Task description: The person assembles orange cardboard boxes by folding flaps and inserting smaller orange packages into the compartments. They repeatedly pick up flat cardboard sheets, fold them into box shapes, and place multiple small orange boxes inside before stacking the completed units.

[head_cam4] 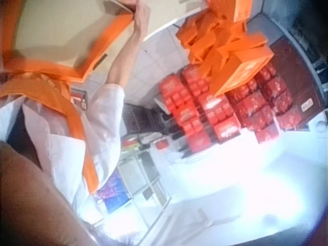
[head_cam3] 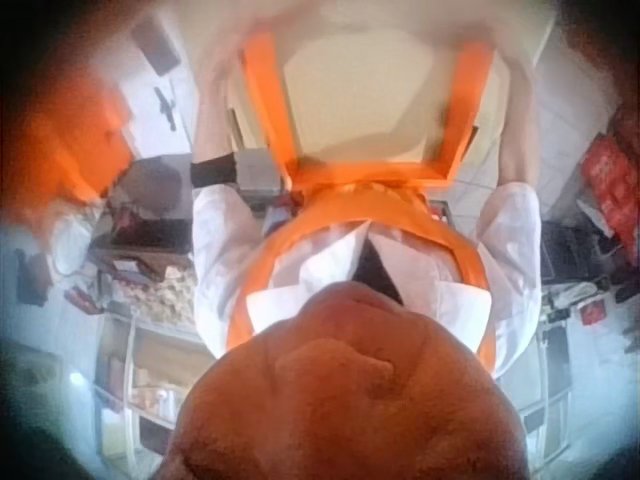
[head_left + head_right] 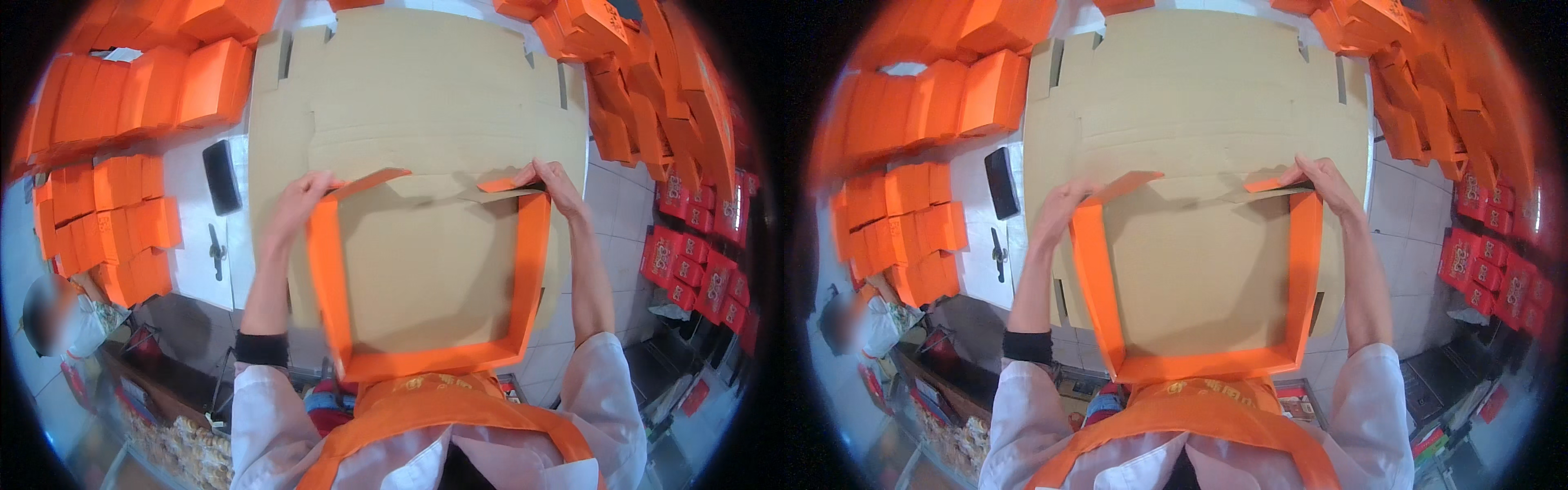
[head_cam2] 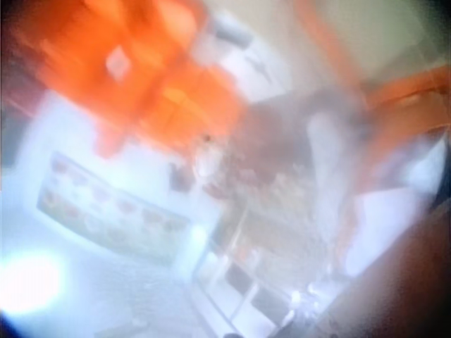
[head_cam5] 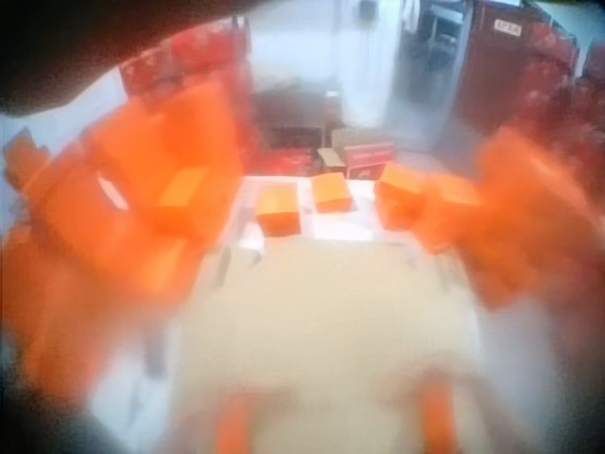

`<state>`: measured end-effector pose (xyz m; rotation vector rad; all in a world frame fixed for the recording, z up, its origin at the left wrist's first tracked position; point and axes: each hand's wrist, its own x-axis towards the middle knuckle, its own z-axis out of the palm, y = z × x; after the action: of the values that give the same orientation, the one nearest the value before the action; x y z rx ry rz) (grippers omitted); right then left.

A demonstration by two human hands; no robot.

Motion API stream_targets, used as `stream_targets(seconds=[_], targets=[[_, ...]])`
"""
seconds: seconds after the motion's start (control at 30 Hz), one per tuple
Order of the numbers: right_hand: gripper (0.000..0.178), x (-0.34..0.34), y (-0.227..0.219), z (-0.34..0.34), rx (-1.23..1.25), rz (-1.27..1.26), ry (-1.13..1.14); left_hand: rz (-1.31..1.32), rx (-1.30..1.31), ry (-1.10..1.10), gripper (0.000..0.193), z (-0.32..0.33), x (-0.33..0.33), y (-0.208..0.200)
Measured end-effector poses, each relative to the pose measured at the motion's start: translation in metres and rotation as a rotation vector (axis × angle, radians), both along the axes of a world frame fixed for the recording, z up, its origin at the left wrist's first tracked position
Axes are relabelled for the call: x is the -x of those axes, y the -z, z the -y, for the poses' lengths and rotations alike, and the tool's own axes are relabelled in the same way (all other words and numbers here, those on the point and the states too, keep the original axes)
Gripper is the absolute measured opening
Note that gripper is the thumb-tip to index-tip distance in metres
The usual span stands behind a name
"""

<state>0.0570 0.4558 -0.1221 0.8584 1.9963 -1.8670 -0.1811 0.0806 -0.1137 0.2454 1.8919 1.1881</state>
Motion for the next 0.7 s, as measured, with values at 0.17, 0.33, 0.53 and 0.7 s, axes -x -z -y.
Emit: stream_targets(seconds=[0.17,0.33,0.53,0.7], targets=[[0.043,0.009,0.027,0.025,-0.745,-0.159,0.234,-0.396,0.323,-0.121,0.040,-0.010,-0.019,0.009],[0.069,0.010,0.019,0.030,-0.394,0.017,0.422,-0.088,0.251,-0.319,0.078,-0.009,-0.020,0.002],[0.076,0.007,0.023,0.020,-0.112,-0.056,0.527,-0.042,0.157,-0.357,0.090,-0.002,-0.021,0.021],[0.064,0.003,0.048,0.001,0.049,-0.075,0.664,-0.169,0.118,-0.334,0.087,-0.009,-0.030,0.018]])
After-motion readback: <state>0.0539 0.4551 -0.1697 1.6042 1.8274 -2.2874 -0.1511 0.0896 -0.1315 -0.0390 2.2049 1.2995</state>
